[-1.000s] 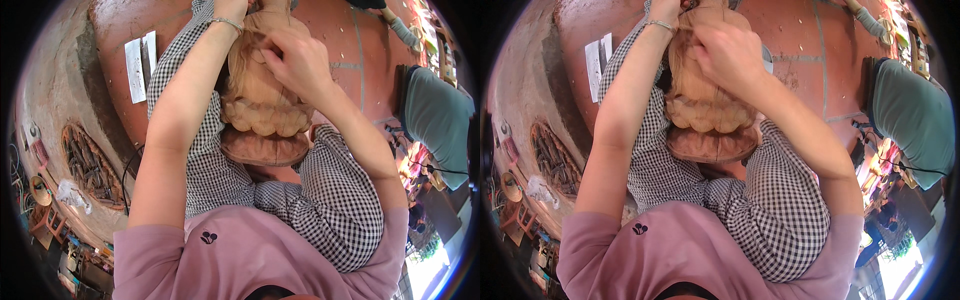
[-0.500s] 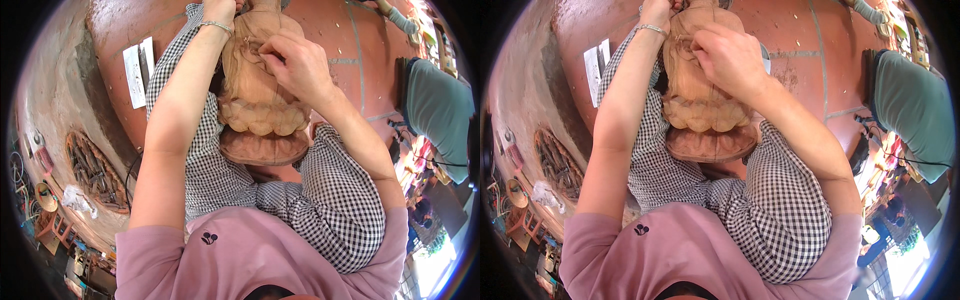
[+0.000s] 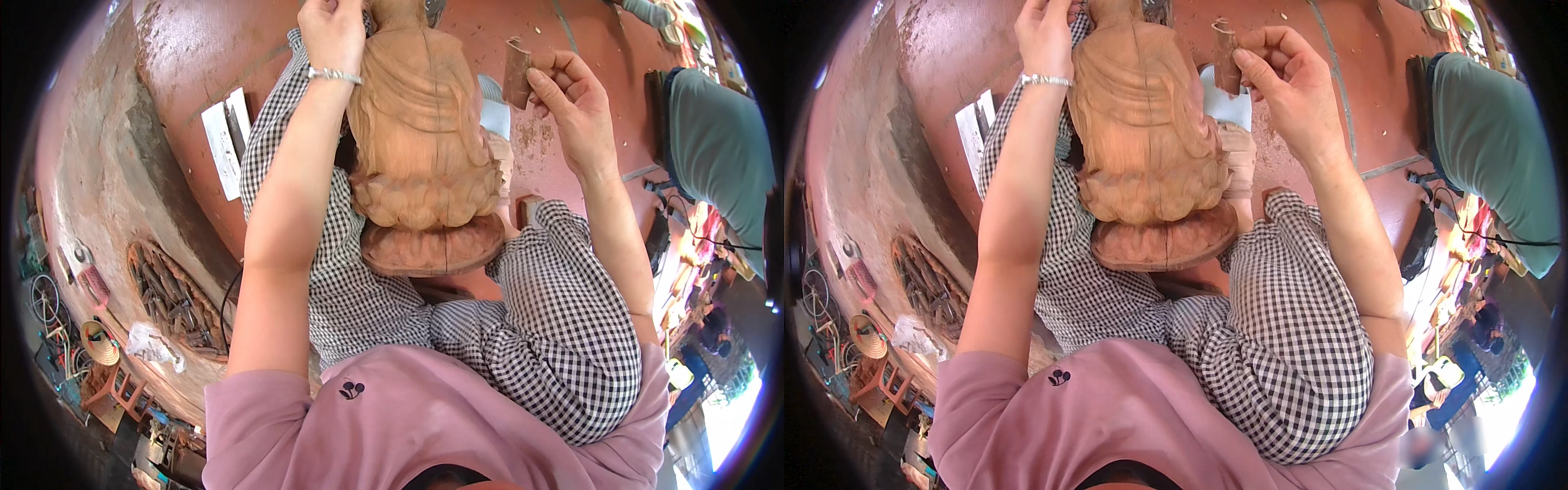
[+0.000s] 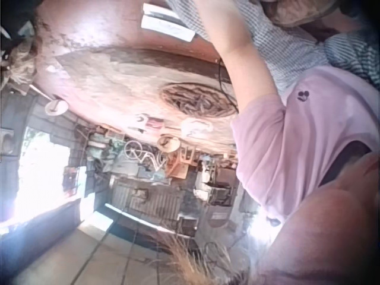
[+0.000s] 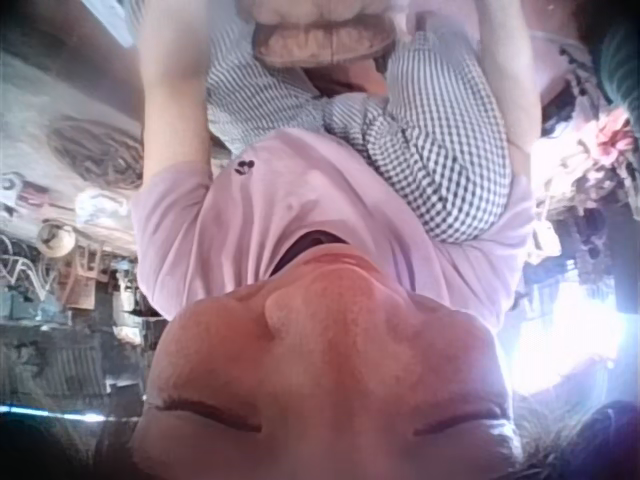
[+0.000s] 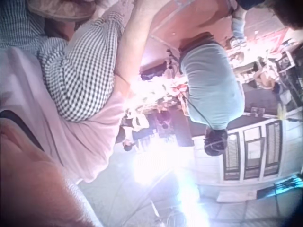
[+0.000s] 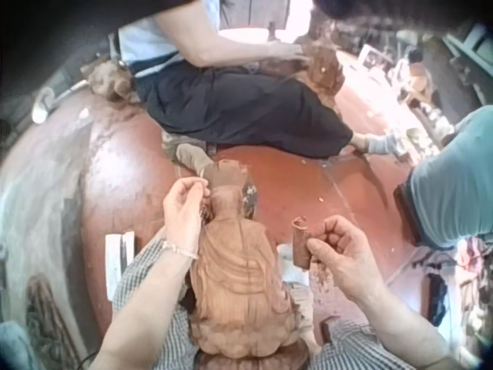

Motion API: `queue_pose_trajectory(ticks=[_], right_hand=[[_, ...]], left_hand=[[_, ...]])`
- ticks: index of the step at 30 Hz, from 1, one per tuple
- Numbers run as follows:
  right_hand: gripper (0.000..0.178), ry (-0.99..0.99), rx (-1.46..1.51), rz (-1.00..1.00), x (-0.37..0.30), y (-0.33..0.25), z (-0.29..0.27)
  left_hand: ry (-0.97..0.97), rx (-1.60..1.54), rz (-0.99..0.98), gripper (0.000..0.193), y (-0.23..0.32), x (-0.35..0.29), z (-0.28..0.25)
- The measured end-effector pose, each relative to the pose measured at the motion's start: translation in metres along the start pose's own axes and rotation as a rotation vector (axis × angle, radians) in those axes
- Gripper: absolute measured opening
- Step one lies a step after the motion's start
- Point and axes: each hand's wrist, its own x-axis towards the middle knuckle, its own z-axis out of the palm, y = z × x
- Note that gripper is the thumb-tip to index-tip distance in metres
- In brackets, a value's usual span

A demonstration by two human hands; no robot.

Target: The person sits on the floor and carves a wooden sculpture of a figure using a small carving tool. They hold the wood on their lap and use both hands to shape the details of the figure's body and clothing.

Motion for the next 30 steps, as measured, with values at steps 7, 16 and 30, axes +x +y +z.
queue_pose_trajectory(ticks=[7, 16, 30], right_hand=[[0.047, -0.084, 0.351, 0.105, 0.003, -0.002, 0.003], [0.038, -0.168, 0.320, 0.026, -0.003, 0.000, 0.005], [0.021, -0.097, 0.139, 0.041, -0.006, -0.006, 0.017]], left_hand=[[-0.453, 0.067, 0.141, 0.029, 0.052, -0.065, 0.031], [-0.627, 0.074, 0.001, 0.047, 0.060, -0.091, 0.040], [-0.468, 0.143, 0.025, 0.019, 0.055, -0.095, 0.040]])
